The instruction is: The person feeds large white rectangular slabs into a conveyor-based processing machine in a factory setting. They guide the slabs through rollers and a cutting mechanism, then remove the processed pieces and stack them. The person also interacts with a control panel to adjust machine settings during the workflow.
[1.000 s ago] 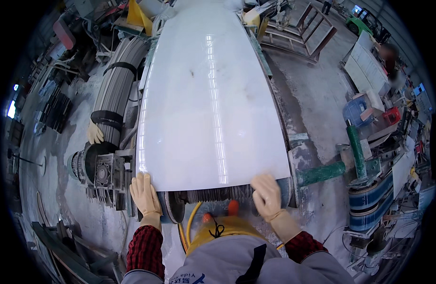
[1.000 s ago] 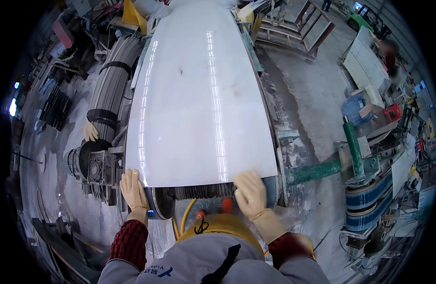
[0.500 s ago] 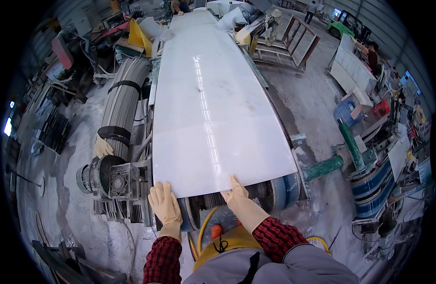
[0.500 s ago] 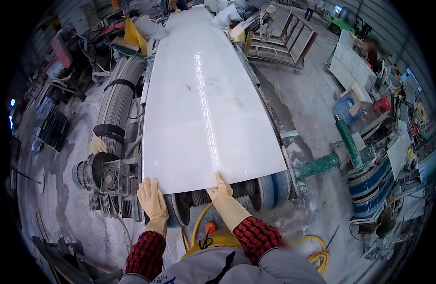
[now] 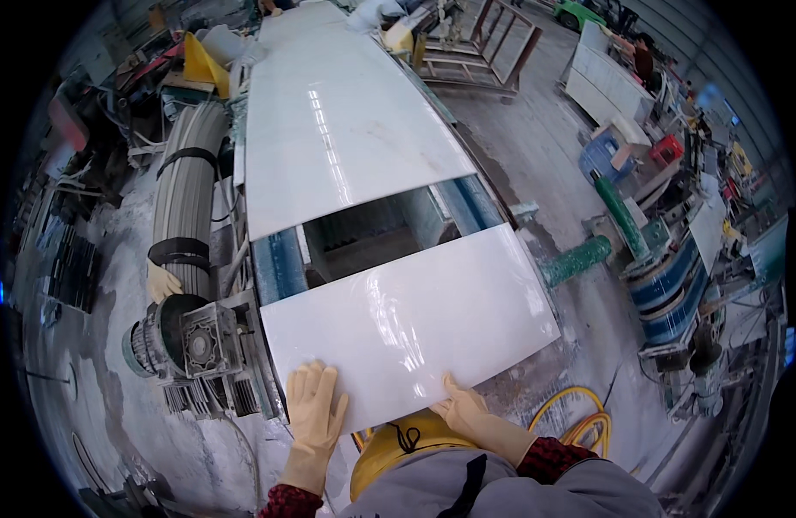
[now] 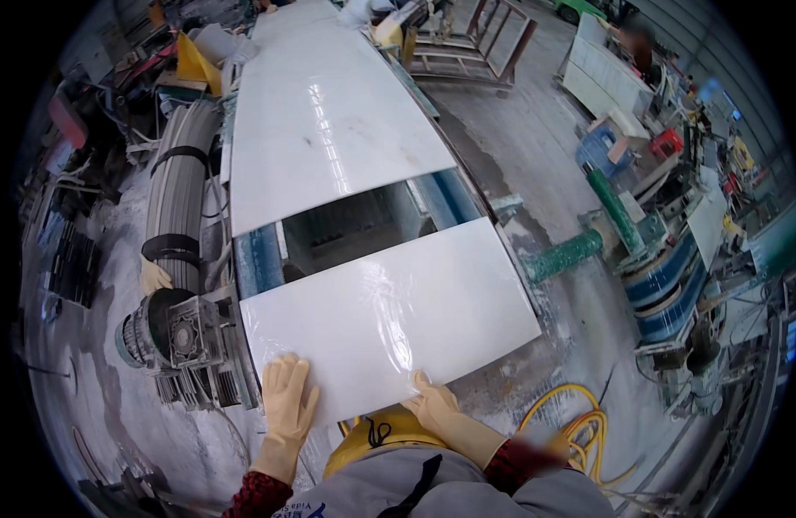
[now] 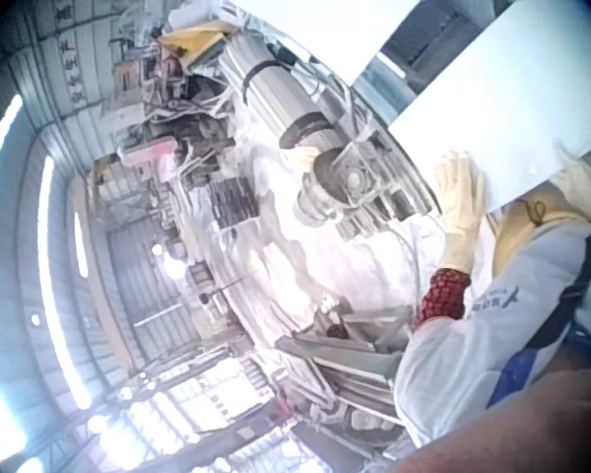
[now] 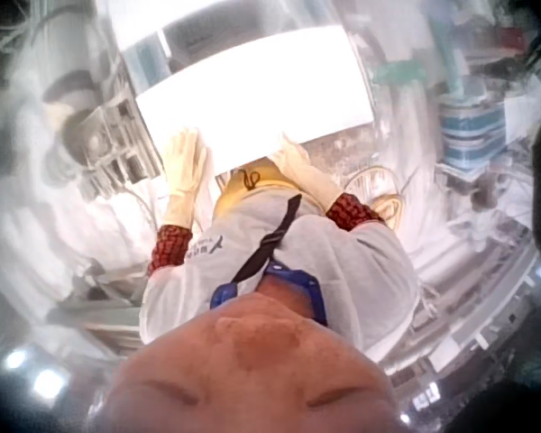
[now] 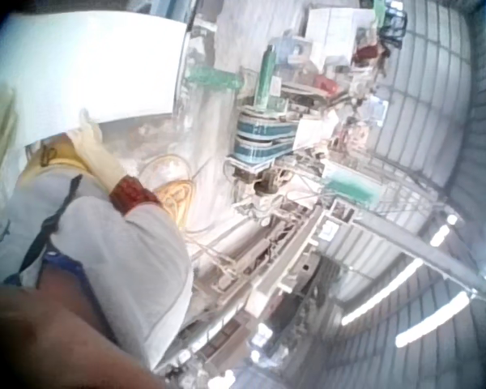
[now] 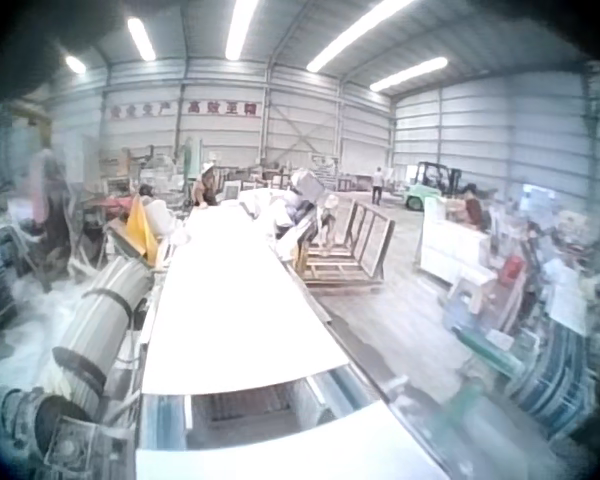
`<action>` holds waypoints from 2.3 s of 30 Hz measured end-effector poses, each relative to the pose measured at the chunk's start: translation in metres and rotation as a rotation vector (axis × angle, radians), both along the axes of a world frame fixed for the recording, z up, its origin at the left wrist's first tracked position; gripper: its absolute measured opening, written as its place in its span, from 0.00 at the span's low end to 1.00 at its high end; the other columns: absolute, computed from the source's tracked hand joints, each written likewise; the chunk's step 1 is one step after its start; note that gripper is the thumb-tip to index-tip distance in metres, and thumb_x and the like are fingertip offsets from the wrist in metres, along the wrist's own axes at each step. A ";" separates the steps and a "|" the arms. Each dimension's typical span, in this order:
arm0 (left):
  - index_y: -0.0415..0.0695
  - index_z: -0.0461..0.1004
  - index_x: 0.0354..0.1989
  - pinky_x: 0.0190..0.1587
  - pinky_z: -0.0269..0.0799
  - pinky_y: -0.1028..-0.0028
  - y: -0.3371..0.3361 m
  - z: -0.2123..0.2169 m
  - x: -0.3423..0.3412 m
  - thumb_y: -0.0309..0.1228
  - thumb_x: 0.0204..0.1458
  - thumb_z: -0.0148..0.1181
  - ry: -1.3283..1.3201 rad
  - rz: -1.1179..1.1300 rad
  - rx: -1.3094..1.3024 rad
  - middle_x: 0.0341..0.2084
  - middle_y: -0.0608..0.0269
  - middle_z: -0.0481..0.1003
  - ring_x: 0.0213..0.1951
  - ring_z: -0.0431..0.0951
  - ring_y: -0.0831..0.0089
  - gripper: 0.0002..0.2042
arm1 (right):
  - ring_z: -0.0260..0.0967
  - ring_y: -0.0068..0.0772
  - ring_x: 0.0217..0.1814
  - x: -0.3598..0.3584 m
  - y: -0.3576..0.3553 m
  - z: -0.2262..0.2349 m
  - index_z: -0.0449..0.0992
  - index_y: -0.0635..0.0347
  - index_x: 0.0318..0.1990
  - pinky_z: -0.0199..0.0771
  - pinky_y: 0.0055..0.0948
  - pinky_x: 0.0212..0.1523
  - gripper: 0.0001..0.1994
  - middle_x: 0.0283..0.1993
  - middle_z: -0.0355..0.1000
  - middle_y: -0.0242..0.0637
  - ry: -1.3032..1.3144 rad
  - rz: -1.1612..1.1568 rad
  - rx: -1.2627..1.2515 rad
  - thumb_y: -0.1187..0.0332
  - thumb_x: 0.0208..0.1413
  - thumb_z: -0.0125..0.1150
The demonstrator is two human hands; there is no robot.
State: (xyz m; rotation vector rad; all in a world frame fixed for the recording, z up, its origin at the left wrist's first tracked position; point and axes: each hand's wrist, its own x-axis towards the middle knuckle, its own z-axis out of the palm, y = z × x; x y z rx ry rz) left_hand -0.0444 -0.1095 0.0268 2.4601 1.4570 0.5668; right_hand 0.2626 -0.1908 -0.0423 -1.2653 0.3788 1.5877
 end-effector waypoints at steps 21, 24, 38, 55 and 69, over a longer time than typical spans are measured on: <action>0.37 0.91 0.47 0.45 0.81 0.70 0.137 0.094 0.099 0.51 0.58 0.82 0.036 0.150 -0.361 0.36 0.56 0.89 0.37 0.86 0.72 0.25 | 0.86 0.41 0.66 0.042 -0.034 -0.034 0.76 0.66 0.76 0.83 0.32 0.42 0.26 0.70 0.82 0.52 -0.074 0.435 0.404 0.59 0.80 0.68; 0.34 0.82 0.32 0.32 0.73 0.64 0.109 0.122 0.115 0.44 0.56 0.80 -0.161 0.153 -0.199 0.23 0.51 0.77 0.23 0.73 0.62 0.22 | 0.87 0.39 0.62 0.066 -0.039 -0.042 0.78 0.66 0.75 0.85 0.35 0.47 0.25 0.73 0.81 0.52 -0.085 0.437 0.483 0.65 0.77 0.71; 0.34 0.90 0.46 0.32 0.67 0.71 0.053 0.116 0.476 0.57 0.72 0.69 -0.572 0.013 -0.527 0.26 0.71 0.82 0.28 0.73 0.81 0.30 | 0.85 0.31 0.57 0.460 -0.124 0.137 0.85 0.65 0.65 0.84 0.35 0.58 0.22 0.58 0.88 0.39 -0.832 -0.119 0.441 0.69 0.66 0.76; 0.38 0.80 0.74 0.67 0.78 0.61 -0.036 -0.015 0.809 0.61 0.77 0.48 -0.223 -0.296 -1.119 0.66 0.48 0.86 0.63 0.86 0.53 0.38 | 0.86 0.41 0.56 0.638 -0.297 0.046 0.82 0.63 0.67 0.87 0.45 0.58 0.23 0.58 0.87 0.43 -0.816 -0.744 0.220 0.64 0.70 0.77; 0.39 0.82 0.72 0.64 0.80 0.60 -0.031 0.024 1.064 0.58 0.76 0.46 0.160 -0.425 -1.145 0.62 0.49 0.88 0.61 0.88 0.53 0.36 | 0.85 0.47 0.59 0.862 -0.278 0.020 0.77 0.62 0.71 0.90 0.56 0.57 0.26 0.61 0.84 0.46 -0.529 -0.737 -0.363 0.64 0.71 0.78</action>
